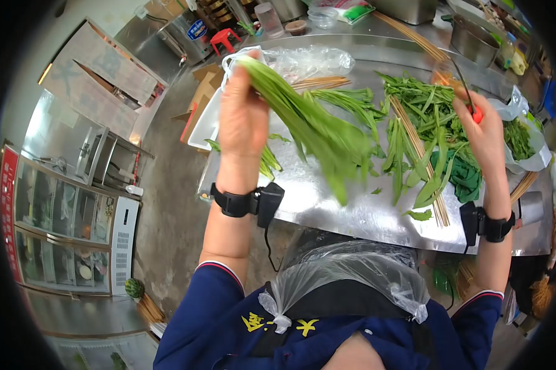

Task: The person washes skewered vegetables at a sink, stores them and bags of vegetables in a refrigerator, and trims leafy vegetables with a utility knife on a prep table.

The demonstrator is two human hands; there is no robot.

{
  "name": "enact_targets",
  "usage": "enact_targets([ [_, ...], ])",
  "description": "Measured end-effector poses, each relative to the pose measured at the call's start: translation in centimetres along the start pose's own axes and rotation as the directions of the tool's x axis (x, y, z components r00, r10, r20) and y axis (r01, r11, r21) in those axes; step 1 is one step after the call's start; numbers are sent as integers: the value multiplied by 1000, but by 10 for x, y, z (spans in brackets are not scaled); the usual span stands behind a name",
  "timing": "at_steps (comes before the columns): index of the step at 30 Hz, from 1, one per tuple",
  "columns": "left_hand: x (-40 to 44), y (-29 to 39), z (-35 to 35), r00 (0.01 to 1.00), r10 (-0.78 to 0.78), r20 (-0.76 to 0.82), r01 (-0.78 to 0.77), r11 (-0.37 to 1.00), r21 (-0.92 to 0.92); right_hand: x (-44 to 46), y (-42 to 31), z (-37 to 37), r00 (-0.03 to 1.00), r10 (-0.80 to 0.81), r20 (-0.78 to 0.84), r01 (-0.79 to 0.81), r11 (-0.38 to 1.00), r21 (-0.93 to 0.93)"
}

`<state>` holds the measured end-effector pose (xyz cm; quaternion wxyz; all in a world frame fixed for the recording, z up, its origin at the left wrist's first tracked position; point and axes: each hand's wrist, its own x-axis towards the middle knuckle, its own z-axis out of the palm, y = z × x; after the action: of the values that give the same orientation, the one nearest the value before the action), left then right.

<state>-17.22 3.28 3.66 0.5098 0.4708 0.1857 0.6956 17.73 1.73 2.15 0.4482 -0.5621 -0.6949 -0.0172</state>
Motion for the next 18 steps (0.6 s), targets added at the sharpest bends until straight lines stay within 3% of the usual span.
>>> enact_targets([
  [1, 6, 11, -3, 993, 120, -12, -121, 992, -27, -5, -9, 0, 976, 170, 136, -195, 960, 201],
  [3, 2, 27, -7, 946, 323, 30, -325, 942, 85, -17, -17, 9, 963, 167, 212, -227, 926, 301],
  [5, -22, 30, -7, 913, 407, -43, -376, 876, 302, -37, -27, 24, 954, 166, 249, -257, 881, 397],
  [7, -63, 15, -17, 889, 444, 113, -369, 548, 751, -63, -32, 42, 878, 190, 440, -406, 782, 472],
  [8, -86, 4, -19, 885, 411, 221, -373, 338, 864, -79, -36, 55, 840, 196, 506, -485, 689, 539],
  [9, -106, -9, -26, 828, 314, 465, -507, 63, 860, -93, -41, 67, 794, 200, 574, -568, 581, 583],
  [11, -155, -42, -22, 944, -28, 329, -315, 227, 922, -116, -53, 83, 579, 230, 782, -788, 405, 464],
  [13, -186, -67, -24, 893, -276, 355, -299, 226, 927, -139, -48, 102, 481, 267, 835, -847, 386, 365],
  [14, -195, -70, -30, 891, -293, 346, -283, 236, 929, -146, -46, 111, 415, 280, 865, -877, 376, 299],
  [17, -209, -74, -49, 920, -285, 268, -177, 307, 935, -154, -39, 122, 347, 365, 864, -911, 351, 217],
  [18, -209, -76, -55, 935, -354, -2, 124, 322, 938, -156, -37, 126, 325, 362, 874, -922, 328, 207],
])
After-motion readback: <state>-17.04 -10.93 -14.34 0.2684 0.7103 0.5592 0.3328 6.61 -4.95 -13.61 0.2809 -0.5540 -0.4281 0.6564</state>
